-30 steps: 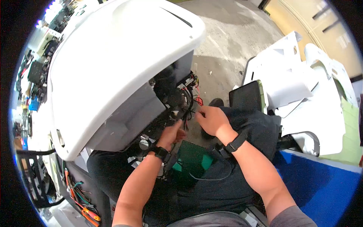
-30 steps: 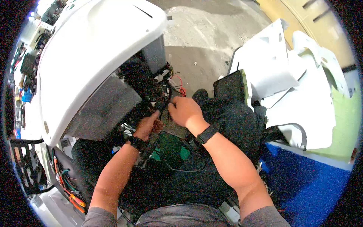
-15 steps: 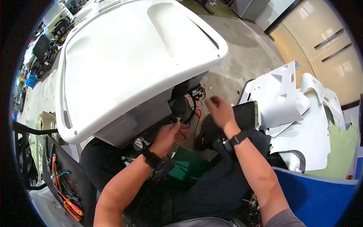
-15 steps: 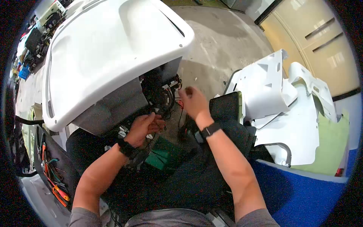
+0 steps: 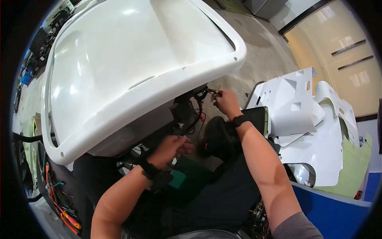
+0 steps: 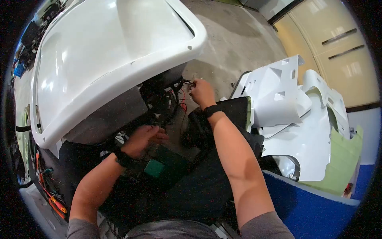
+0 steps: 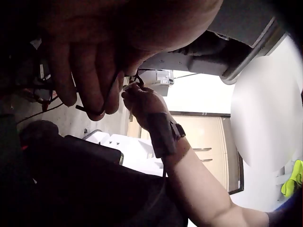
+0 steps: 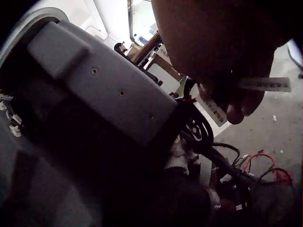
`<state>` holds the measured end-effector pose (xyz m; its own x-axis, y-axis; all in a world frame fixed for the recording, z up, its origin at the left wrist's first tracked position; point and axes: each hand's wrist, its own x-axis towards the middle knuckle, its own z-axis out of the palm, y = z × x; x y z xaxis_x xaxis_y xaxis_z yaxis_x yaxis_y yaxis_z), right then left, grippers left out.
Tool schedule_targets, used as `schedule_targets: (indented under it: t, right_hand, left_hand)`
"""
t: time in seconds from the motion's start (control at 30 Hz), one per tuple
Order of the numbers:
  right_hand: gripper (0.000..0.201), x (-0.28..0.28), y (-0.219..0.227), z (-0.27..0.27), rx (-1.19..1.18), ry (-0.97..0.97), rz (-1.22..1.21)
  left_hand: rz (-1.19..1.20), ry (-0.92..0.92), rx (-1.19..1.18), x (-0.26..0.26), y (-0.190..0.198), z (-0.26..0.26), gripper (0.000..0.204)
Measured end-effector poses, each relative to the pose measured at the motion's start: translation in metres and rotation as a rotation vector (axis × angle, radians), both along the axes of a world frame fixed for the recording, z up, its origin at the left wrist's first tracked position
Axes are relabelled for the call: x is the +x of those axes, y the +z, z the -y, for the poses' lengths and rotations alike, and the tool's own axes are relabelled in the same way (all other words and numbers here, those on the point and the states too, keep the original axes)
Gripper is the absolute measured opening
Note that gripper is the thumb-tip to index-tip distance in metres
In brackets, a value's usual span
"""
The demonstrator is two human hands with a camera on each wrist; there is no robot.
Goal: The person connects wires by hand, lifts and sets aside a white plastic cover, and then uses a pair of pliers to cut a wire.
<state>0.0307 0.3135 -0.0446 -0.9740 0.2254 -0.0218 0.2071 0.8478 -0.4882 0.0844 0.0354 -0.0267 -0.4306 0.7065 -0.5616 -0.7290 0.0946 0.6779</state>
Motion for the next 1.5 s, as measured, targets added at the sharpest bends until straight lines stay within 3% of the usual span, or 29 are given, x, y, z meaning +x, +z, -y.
schedule_targets:
  t: [0.2, 0.37, 0.57, 0.63, 0.73, 0.87, 0.93, 1.03, 1.27, 1.43, 1.5]
  right_hand:
    - [0.016, 0.005, -0.011, 0.003, -0.278, -0.035, -0.027]
    - [0.018, 0.021, -0.002, 0.027, -0.284, -0.039, -0.066]
    - [0.022, 0.02, 0.026, 0.036, -0.24, 0.007, -0.06]
    - [0.022, 0.016, 0.035, 0.04, -0.149, -0.075, -0.118]
    - [0.021, 0.007, 0.029, 0.036, -0.035, -0.061, -0.112]
    - [0.022, 0.007, 0.01, 0.031, -0.111, 0.01, -0.255]
    - [0.019, 0.01, 0.008, 0.03, -0.008, 0.046, -0.217]
    - [0.017, 0.012, 0.004, 0.035, 0.032, -0.015, -0.226]
    - [0.02, 0.02, 0.003, 0.035, 0.039, 0.011, -0.174]
    - [0.023, 0.025, -0.001, 0.034, -0.212, -0.088, -0.19]
    - [0.024, 0.028, 0.001, 0.033, -0.187, -0.085, -0.162]
  left_hand:
    - [-0.029, 0.005, -0.058, 0.004, 0.0, 0.0, 0.038]
    - [-0.092, -0.076, -0.092, 0.003, -0.005, -0.002, 0.037]
    - [-0.056, -0.045, -0.095, 0.006, -0.003, -0.002, 0.036]
    - [-0.04, -0.045, -0.095, 0.005, -0.003, -0.003, 0.036]
    - [-0.039, -0.042, -0.098, 0.004, -0.002, -0.003, 0.037]
    - [-0.032, -0.022, -0.091, 0.006, -0.002, -0.001, 0.037]
    - [-0.038, -0.025, -0.087, 0.005, -0.005, -0.001, 0.037]
    - [-0.05, -0.031, -0.085, 0.005, -0.005, 0.0, 0.038]
    - [-0.063, -0.033, -0.096, 0.003, 0.002, -0.001, 0.035]
    - [-0.15, -0.05, -0.088, -0.005, -0.007, 0.003, 0.033]
    - [-0.16, -0.029, -0.082, -0.005, -0.011, 0.002, 0.033]
